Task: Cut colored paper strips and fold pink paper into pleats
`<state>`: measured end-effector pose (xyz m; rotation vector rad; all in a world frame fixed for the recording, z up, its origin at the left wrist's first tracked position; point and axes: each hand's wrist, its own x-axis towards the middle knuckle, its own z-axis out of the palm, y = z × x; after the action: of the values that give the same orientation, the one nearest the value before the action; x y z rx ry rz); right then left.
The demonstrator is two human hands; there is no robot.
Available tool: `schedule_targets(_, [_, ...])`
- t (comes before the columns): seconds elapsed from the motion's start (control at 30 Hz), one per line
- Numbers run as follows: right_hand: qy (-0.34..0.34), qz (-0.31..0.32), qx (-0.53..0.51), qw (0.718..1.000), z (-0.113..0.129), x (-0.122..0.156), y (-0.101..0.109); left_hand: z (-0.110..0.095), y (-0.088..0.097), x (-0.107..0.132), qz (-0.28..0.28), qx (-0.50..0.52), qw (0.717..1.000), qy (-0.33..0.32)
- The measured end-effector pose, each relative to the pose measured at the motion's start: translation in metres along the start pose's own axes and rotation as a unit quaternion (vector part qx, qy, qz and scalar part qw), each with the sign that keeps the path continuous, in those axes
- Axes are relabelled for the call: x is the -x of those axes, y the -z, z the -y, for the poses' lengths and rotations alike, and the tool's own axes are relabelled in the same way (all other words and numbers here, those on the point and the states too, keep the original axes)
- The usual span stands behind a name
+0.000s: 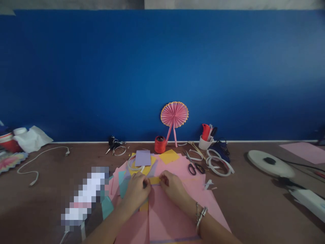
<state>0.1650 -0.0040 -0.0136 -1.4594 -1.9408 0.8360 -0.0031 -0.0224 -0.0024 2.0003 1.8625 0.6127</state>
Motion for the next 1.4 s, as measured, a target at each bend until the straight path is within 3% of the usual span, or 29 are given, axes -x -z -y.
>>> schedule_targets(0.57, [0.012, -0.001, 0.048, 0.999, 0.003, 0.002, 0.001, -0.002, 0.002, 0.000, 0.015, -0.011, 1.000, 0.005])
schedule_targets(0.8, [0.027, -0.013, 0.046, 0.998, 0.001, 0.002, 0.000, 0.001, -0.001, 0.000, -0.003, -0.010, 1.000, 0.003])
schedule_targets(1.03, [0.058, -0.022, 0.010, 0.998, -0.008, -0.002, 0.002, 0.008, -0.004, -0.002, -0.014, 0.027, 0.999, 0.011])
schedule_targets(1.17, [0.042, -0.011, -0.044, 0.998, -0.011, -0.005, 0.003, 0.011, -0.002, -0.001, -0.030, 0.047, 0.998, 0.020])
schedule_targets(1.23, [0.028, -0.002, -0.067, 0.997, -0.012, -0.006, 0.005, 0.008, 0.000, 0.001, -0.075, 0.037, 0.996, -0.010])
schedule_targets(1.3, [0.017, -0.001, -0.080, 0.997, -0.014, -0.008, 0.006, 0.001, 0.001, 0.006, -0.105, 0.009, 0.991, -0.084])
schedule_targets(1.4, [0.001, 0.003, -0.090, 0.996, -0.017, -0.011, 0.005, -0.012, -0.002, 0.016, -0.038, -0.035, 0.973, -0.225])
